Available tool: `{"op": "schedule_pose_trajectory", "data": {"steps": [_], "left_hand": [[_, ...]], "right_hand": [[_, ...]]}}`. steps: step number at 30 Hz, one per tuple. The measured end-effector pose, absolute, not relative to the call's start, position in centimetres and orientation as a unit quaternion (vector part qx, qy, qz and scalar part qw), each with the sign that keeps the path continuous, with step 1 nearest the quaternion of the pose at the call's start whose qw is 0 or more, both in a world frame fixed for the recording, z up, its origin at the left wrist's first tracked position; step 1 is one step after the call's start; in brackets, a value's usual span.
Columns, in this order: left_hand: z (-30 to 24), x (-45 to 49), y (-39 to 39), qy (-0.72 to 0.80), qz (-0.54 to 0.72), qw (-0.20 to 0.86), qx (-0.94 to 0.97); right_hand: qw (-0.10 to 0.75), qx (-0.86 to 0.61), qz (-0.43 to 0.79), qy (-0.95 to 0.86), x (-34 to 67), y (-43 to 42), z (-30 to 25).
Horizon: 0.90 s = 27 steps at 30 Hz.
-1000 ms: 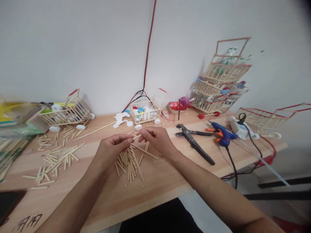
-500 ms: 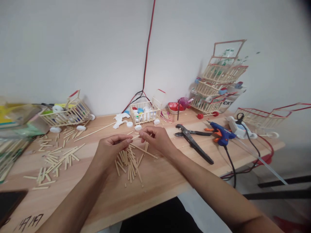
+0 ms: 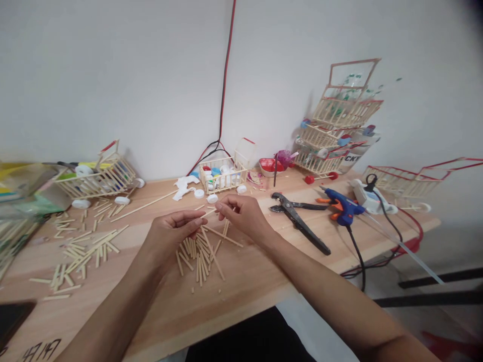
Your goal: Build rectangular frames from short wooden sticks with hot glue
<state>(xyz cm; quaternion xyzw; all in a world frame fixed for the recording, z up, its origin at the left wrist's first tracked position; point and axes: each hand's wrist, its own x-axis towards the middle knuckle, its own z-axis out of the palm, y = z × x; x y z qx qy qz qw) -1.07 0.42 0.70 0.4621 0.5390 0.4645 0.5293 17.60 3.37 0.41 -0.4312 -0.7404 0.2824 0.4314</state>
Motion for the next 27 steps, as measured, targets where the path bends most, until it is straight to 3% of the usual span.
{"op": "schedule_pose_trajectory", "data": {"steps": [16, 23, 27], "left_hand": [[0.4, -1.3, 0.7, 0.555, 0.476, 0.528, 0.431], [1.5, -0.7, 0.6, 0.542, 0.509, 0.556, 0.371], [1.4, -0.9, 0.6, 0.525, 0.515, 0.565, 0.374]], "right_hand": [[0.387, -0.447, 0.272, -0.759, 18.3, 3.9, 0.6], [0.392, -0.496, 0.13, -0.764, 23.5, 1.4, 4.7], [0.316, -0.648, 0.002, -0.693, 31.3, -1.1, 5.2]]}}
